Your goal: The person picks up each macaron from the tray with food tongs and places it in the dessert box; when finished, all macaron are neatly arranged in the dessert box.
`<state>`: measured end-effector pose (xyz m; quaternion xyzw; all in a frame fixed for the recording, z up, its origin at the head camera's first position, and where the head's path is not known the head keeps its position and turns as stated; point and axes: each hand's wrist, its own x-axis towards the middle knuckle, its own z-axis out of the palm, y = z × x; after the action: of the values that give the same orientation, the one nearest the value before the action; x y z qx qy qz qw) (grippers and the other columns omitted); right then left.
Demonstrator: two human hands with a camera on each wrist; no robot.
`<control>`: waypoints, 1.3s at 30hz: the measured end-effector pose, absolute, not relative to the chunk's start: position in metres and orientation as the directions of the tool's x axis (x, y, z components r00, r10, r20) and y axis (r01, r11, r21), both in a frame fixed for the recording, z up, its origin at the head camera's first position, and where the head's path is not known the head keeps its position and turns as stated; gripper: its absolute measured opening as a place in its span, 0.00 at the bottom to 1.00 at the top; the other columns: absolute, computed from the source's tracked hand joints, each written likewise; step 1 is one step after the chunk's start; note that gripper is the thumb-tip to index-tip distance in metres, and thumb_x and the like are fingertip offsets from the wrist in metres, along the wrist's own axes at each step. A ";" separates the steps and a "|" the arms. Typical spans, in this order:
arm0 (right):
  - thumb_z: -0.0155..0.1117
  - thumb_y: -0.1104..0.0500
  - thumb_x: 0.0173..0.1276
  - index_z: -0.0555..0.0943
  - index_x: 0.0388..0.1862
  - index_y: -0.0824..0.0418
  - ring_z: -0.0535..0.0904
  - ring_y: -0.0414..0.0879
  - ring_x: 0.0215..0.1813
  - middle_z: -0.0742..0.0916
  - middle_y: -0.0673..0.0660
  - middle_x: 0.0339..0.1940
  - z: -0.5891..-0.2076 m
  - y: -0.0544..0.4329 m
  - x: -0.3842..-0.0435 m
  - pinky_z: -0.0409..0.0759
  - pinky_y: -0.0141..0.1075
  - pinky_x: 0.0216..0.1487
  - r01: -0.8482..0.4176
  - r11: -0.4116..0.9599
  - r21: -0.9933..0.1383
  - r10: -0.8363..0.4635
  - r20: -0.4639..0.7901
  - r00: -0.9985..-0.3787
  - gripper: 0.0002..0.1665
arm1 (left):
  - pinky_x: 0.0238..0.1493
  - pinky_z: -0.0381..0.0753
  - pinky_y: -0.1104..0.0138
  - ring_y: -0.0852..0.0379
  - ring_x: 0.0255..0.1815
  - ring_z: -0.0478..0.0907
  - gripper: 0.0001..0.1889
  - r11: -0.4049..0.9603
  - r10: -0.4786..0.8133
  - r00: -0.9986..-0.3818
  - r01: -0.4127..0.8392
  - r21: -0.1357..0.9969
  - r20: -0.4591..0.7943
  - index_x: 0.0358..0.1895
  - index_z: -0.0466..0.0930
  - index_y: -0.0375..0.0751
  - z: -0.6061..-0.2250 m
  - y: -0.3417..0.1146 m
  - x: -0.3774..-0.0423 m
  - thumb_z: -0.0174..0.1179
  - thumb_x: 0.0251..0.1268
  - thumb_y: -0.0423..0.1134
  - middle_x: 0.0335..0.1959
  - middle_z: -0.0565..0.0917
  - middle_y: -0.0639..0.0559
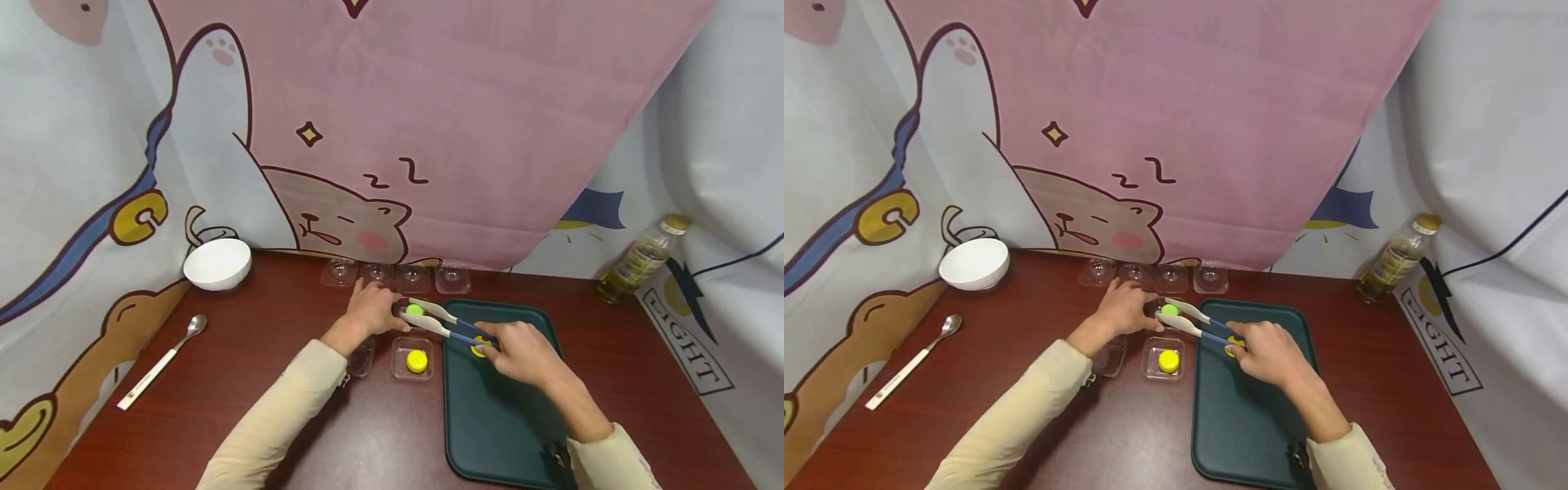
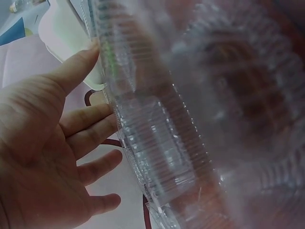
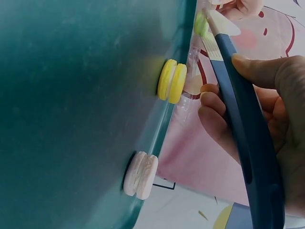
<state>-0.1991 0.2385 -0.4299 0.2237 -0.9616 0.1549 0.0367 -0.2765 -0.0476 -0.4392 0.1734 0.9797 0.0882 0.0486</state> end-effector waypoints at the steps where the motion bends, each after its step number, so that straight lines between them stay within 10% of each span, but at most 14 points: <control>1: 0.73 0.56 0.65 0.85 0.59 0.59 0.58 0.32 0.14 0.69 0.41 0.11 -0.430 0.238 -0.199 0.57 0.30 0.17 -0.441 0.853 -0.280 -0.418 0.139 -0.898 0.23 | 0.80 0.50 0.41 0.46 0.71 0.72 0.38 0.924 0.350 -0.935 0.333 0.191 -0.063 0.66 0.81 0.54 -0.439 -0.048 -0.277 0.74 0.51 0.64 0.62 0.85 0.52; 39: 0.72 0.53 0.66 0.85 0.59 0.59 0.59 0.31 0.16 0.70 0.39 0.13 -0.433 0.272 -0.190 0.58 0.28 0.18 -0.410 0.874 -0.260 -0.366 0.201 -0.908 0.24 | 0.81 0.48 0.40 0.48 0.73 0.70 0.40 0.931 0.336 -0.938 0.317 0.182 -0.085 0.67 0.79 0.54 -0.438 -0.047 -0.275 0.73 0.49 0.66 0.65 0.82 0.52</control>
<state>-0.1904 0.2717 -0.4332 0.2012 -0.9653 0.1498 0.0730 -0.2751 -0.0467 -0.4376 0.1663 0.9809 0.0829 0.0574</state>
